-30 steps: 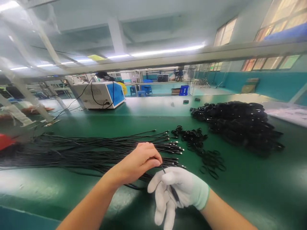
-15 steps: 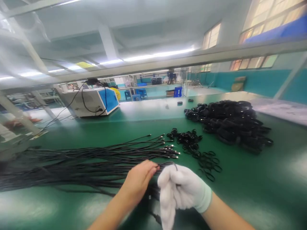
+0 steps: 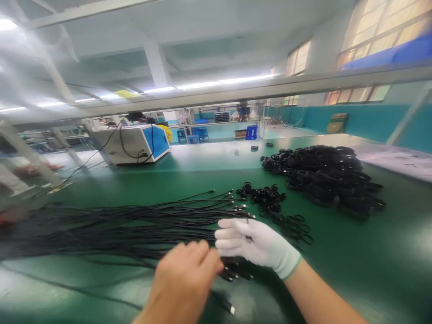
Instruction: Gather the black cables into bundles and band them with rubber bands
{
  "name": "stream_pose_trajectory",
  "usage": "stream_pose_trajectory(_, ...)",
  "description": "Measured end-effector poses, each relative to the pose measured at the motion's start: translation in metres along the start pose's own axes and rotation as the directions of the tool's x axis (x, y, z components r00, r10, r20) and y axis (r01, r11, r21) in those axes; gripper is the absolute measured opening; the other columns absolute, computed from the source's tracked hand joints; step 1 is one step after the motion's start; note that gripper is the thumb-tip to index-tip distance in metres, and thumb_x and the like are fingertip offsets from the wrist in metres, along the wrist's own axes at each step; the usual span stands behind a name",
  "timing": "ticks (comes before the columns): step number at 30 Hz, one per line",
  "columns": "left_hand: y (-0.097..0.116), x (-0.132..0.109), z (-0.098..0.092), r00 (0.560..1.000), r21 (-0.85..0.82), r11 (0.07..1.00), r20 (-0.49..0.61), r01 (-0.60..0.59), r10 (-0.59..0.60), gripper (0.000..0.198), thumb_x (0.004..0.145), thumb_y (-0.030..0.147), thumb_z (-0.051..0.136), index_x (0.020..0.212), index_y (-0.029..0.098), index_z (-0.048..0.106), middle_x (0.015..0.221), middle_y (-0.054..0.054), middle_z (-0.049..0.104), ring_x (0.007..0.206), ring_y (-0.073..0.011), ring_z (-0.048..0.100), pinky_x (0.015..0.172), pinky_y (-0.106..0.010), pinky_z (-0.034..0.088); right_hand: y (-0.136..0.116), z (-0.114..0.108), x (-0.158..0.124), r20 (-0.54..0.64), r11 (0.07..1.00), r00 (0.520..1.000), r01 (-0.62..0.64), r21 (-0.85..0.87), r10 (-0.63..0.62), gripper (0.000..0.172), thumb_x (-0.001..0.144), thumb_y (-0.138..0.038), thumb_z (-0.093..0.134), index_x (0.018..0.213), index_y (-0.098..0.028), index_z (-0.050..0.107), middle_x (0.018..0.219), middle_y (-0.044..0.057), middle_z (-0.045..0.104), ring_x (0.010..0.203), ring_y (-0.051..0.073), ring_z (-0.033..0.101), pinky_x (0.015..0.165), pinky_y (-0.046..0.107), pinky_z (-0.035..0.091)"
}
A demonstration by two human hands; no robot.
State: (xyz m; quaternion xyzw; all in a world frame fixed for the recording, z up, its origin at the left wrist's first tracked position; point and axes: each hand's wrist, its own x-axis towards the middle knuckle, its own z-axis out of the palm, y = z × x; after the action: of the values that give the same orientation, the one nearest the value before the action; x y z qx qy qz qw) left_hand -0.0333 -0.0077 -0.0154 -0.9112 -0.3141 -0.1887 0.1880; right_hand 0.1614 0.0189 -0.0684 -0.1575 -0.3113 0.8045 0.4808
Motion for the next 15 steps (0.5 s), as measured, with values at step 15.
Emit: stream_pose_trajectory(15,-0.039,0.052,0.014,0.937,-0.642,0.694,0.319,0.326,-0.146,0.011,0.081,0.026,0.060,0.074,0.021,0.067,0.074,0.004,0.062,0.071,-0.0119,0.055,0.068,-0.024,0.039,0.030,0.025,-0.008,0.295,0.976,0.936,-0.214,0.041,0.193,0.048,0.079,-0.035,0.065,0.116,-0.006,0.052,0.099,0.017,0.065,0.093,0.030,0.065,0.086,0.056,0.042)
